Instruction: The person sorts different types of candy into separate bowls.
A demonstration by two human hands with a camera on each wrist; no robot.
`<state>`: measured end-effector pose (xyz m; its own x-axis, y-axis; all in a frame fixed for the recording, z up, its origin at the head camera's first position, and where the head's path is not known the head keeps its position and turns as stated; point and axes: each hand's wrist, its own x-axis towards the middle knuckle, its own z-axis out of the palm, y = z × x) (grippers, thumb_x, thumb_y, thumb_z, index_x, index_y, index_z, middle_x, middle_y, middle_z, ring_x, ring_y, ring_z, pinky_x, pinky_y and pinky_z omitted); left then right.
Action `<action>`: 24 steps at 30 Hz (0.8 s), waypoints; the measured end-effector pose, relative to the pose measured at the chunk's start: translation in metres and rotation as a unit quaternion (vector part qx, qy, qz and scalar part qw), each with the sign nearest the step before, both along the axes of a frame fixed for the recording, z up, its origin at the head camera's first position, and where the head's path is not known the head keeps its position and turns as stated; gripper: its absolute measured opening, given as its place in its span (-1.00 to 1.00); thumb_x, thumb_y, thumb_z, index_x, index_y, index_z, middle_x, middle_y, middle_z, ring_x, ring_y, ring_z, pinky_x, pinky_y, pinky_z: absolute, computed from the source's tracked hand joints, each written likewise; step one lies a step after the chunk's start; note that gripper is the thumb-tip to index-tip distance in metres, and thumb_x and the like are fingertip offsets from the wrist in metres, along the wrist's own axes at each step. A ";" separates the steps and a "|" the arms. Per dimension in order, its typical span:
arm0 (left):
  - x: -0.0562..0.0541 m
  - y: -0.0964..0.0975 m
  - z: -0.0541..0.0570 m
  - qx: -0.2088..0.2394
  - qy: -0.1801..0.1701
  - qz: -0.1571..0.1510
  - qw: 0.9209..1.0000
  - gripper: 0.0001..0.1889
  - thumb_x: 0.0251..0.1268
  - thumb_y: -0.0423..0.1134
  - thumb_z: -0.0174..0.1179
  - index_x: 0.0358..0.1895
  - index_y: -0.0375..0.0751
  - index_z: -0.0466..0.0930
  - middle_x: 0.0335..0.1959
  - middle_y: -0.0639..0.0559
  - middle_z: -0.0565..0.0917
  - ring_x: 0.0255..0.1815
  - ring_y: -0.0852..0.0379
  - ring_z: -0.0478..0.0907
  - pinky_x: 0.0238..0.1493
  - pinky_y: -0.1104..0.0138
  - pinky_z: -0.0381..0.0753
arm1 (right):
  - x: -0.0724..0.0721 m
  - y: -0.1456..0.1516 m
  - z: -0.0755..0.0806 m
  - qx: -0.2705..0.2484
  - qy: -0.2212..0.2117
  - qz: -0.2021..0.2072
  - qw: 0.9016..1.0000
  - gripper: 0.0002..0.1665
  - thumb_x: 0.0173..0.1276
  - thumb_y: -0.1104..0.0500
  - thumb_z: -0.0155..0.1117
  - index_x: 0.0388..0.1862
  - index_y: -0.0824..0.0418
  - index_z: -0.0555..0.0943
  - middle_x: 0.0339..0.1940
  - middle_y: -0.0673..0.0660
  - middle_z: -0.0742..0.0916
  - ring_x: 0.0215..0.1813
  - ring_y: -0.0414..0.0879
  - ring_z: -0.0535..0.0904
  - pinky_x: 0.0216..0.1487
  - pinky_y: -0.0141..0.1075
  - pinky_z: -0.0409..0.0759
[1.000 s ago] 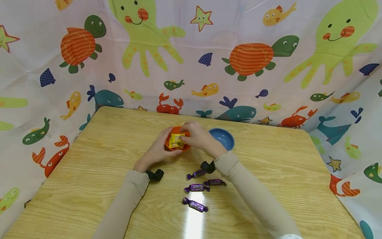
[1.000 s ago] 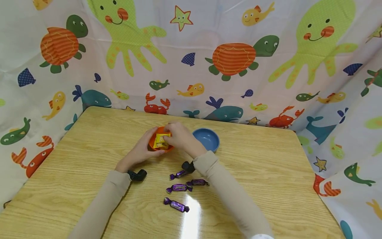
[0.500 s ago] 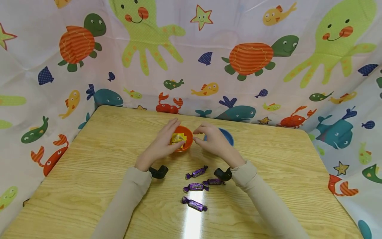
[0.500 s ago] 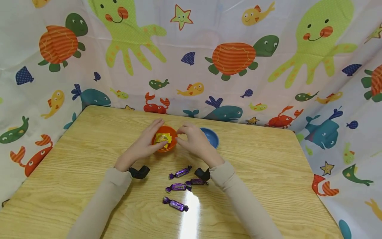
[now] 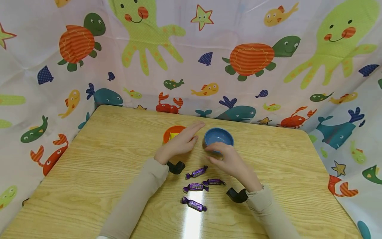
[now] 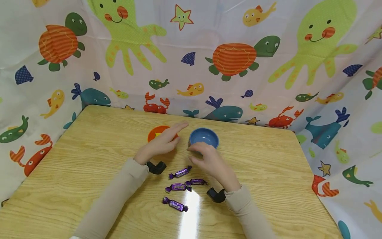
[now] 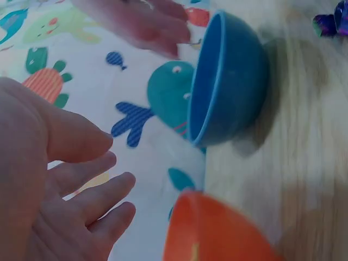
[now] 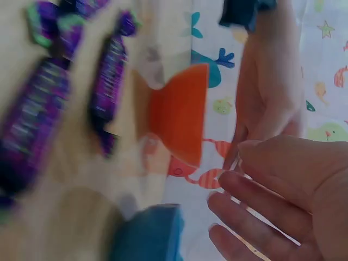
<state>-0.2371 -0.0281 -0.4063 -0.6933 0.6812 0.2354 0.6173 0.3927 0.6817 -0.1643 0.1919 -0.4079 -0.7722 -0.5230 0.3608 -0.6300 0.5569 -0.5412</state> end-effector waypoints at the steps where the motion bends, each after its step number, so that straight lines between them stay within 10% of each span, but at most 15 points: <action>1: -0.001 0.004 -0.001 -0.004 -0.003 -0.007 1.000 -0.42 0.49 -0.51 -0.10 0.53 -0.32 0.12 0.56 -0.20 0.13 0.58 -0.06 0.02 0.52 0.11 0.04 | 0.003 0.002 -0.005 -0.001 -0.006 0.007 1.000 -0.69 0.24 0.38 0.43 -0.02 0.29 0.70 -0.04 0.14 0.75 0.08 0.05 0.64 0.10 -0.04 0.60; 12: -0.009 0.040 -0.018 -0.105 -0.042 -0.026 0.993 -0.36 0.54 -0.38 -0.03 0.59 -0.24 -0.02 0.62 -0.14 -0.08 0.61 -0.02 -0.13 0.53 0.15 0.00 | 0.016 -0.004 -0.035 0.072 -0.019 0.085 0.994 -0.69 0.24 0.35 0.43 -0.01 0.30 0.69 -0.01 0.14 0.73 0.06 -0.01 0.62 0.09 -0.14 0.60; 24: -0.004 0.058 -0.014 -0.207 -0.056 -0.002 0.977 -0.19 0.50 -0.07 0.12 0.60 -0.23 -0.13 0.62 -0.21 -0.30 0.61 -0.14 -0.32 0.54 0.08 -0.09 | 0.019 -0.012 -0.045 0.090 -0.002 0.072 0.993 -0.78 0.18 0.32 0.50 -0.18 0.30 0.73 -0.12 0.11 0.70 -0.03 -0.06 0.60 0.01 -0.21 0.62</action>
